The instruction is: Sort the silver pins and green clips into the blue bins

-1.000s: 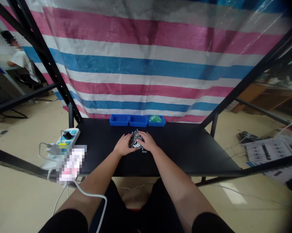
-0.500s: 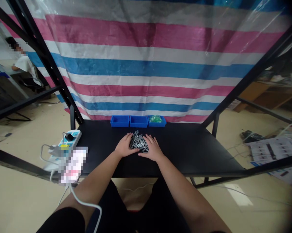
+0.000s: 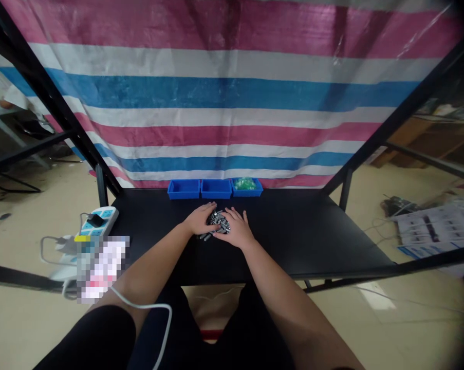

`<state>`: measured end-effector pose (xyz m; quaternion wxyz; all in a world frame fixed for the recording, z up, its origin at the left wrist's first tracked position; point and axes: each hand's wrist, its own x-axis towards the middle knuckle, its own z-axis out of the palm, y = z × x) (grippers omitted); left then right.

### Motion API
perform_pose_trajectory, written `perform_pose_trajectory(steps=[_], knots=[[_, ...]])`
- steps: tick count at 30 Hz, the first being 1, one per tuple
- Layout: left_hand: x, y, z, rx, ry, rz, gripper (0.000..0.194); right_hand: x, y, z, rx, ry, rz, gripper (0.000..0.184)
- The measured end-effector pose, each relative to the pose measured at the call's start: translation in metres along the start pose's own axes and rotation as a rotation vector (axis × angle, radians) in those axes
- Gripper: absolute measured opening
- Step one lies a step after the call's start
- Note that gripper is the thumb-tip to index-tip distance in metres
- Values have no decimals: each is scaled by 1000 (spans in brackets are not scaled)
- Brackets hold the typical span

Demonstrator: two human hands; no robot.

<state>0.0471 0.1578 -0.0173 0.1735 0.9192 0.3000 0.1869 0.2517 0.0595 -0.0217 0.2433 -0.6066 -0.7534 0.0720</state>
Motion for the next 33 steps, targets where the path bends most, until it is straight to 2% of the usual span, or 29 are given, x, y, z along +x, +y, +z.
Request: perform_pose_trajectory(steps=[10, 12, 17, 20, 24, 33], knots=[[-4, 10, -13, -154, 13, 79, 70, 1, 4, 3, 111, 26, -53, 71], [-7, 11, -17, -158, -2, 83, 77, 0, 4, 2, 114, 39, -52, 71], [-30, 9, -22, -38, -70, 1, 118, -5, 4, -1, 91, 56, -44, 83], [-43, 7, -20, 20, -108, -24, 131, -7, 3, -1, 66, 50, -23, 87], [-43, 3, -16, 37, -139, -35, 137, -6, 0, 1, 32, 32, 1, 88], [-15, -7, -12, -30, -103, 4, 128, 19, 9, 0, -11, -76, -56, 99]])
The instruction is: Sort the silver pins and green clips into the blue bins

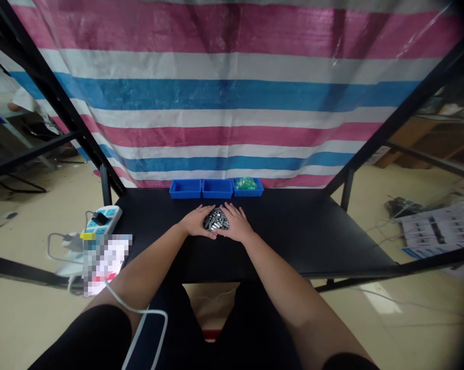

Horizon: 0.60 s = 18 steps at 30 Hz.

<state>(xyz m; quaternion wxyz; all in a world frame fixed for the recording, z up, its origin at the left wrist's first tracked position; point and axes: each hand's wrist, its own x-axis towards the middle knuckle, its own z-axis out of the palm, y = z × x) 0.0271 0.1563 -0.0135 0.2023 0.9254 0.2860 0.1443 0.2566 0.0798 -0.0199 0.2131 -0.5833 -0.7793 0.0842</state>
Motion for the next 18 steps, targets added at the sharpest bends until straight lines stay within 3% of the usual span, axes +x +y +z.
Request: perform_pose_trajectory(steps=[3, 8, 13, 18], knots=[[0, 2, 2, -27, 42, -17, 121, 7, 2, -2, 23, -47, -43, 91], [-6, 8, 3, -56, 107, -8, 109, 6, 0, -4, 119, -14, -148, 75], [-4, 8, 3, -20, 108, 15, 115, 5, 0, -3, 137, 21, -135, 73], [-4, 6, 5, 7, 82, 44, 107, 2, 2, -2, 161, 2, -163, 77]])
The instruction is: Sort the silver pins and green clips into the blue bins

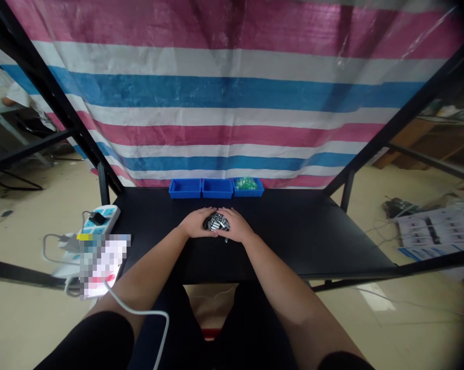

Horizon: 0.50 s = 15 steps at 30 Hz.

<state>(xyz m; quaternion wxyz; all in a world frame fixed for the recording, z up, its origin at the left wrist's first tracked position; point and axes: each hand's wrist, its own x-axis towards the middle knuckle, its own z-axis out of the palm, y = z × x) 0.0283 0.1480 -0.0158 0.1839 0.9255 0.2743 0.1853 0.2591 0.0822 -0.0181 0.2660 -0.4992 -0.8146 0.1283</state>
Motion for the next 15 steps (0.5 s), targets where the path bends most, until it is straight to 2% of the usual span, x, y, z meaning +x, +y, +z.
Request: perform_pose_trajectory(steps=[6, 10, 15], knots=[[-4, -3, 2, -13, 77, 49, 106, -5, 0, 0, -26, 68, 59, 93], [-1, -7, 5, 1, 83, 86, 108, -3, -1, 1, -70, 8, 72, 97], [0, -5, 5, -9, 90, 100, 97, -1, -2, 0, -35, -46, 45, 108]])
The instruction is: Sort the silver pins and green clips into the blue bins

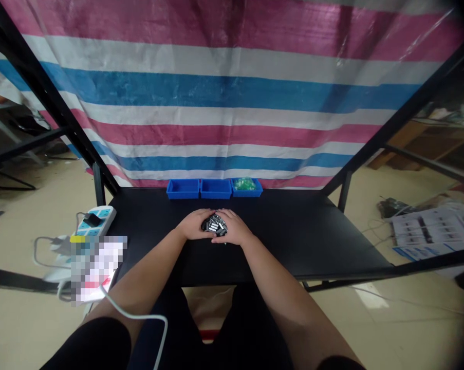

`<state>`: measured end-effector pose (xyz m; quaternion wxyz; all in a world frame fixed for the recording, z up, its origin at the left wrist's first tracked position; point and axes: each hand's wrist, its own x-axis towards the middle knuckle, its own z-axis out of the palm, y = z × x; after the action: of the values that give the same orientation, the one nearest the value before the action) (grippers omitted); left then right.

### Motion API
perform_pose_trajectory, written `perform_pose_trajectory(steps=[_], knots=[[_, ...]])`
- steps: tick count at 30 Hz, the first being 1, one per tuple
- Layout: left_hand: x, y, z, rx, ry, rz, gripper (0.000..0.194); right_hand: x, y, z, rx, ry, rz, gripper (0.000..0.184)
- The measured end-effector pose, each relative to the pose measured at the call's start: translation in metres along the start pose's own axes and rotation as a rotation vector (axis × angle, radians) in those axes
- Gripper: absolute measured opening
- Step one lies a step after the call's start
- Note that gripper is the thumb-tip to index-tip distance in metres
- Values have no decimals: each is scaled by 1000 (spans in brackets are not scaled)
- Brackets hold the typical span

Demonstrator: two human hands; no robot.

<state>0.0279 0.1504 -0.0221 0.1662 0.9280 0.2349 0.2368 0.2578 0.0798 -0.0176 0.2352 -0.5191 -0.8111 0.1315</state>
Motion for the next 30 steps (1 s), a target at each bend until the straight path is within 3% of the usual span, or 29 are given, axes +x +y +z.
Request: perform_pose_trajectory(steps=[21, 30], knots=[[4, 4, 12, -24, 57, 7, 96, 7, 1, 12, 133, 59, 7, 117], [2, 3, 9, -50, 107, -20, 86, 1, 0, 7, 229, 136, -6, 106]])
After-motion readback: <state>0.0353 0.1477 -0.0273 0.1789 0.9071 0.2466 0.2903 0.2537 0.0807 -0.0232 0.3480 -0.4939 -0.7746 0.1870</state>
